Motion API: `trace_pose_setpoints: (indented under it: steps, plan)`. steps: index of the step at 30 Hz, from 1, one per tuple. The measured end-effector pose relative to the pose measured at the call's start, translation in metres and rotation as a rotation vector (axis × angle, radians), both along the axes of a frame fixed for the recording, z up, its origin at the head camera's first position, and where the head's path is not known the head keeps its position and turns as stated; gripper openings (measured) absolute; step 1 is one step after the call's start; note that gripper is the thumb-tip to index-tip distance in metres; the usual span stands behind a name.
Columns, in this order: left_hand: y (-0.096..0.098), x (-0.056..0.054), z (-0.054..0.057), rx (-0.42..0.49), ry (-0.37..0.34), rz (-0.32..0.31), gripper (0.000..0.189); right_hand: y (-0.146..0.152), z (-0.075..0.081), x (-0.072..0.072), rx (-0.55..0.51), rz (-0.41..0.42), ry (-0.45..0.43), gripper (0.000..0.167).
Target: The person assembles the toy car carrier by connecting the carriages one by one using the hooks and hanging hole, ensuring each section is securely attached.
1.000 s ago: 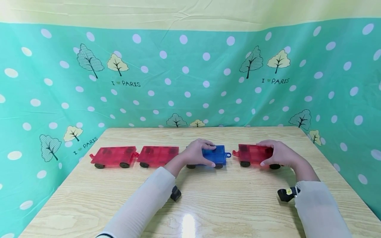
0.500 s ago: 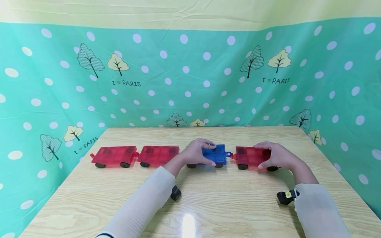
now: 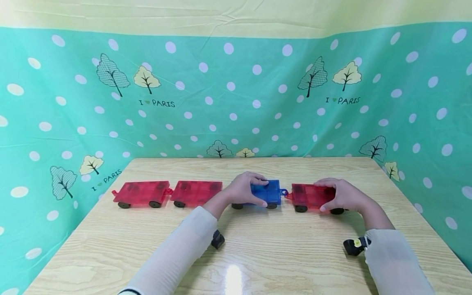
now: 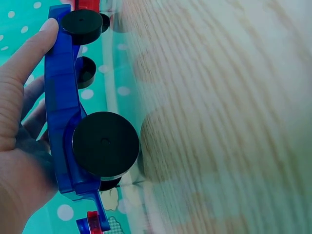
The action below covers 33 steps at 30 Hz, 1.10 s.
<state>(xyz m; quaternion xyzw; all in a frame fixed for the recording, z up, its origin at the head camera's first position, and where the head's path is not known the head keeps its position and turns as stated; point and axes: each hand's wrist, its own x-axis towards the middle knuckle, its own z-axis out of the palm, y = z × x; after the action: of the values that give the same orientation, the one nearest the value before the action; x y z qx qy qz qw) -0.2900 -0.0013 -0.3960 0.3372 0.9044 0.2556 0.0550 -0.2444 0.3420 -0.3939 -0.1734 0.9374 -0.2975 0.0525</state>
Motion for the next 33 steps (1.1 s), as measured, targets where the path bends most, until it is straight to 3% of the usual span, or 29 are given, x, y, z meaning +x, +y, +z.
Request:
trace_pose_setpoints:
  steps: [15,33]
  plan:
    - [0.0061,-0.0014,0.0038,-0.045,0.007,-0.007,0.07,-0.001,0.0005,0.0001,0.001,-0.004,-0.032,0.082]
    - [0.0091,-0.0061,-0.0042,-0.06,-0.022,0.0,0.069,-0.0021,0.0009,0.0014,0.005,0.009,-0.018,0.083]
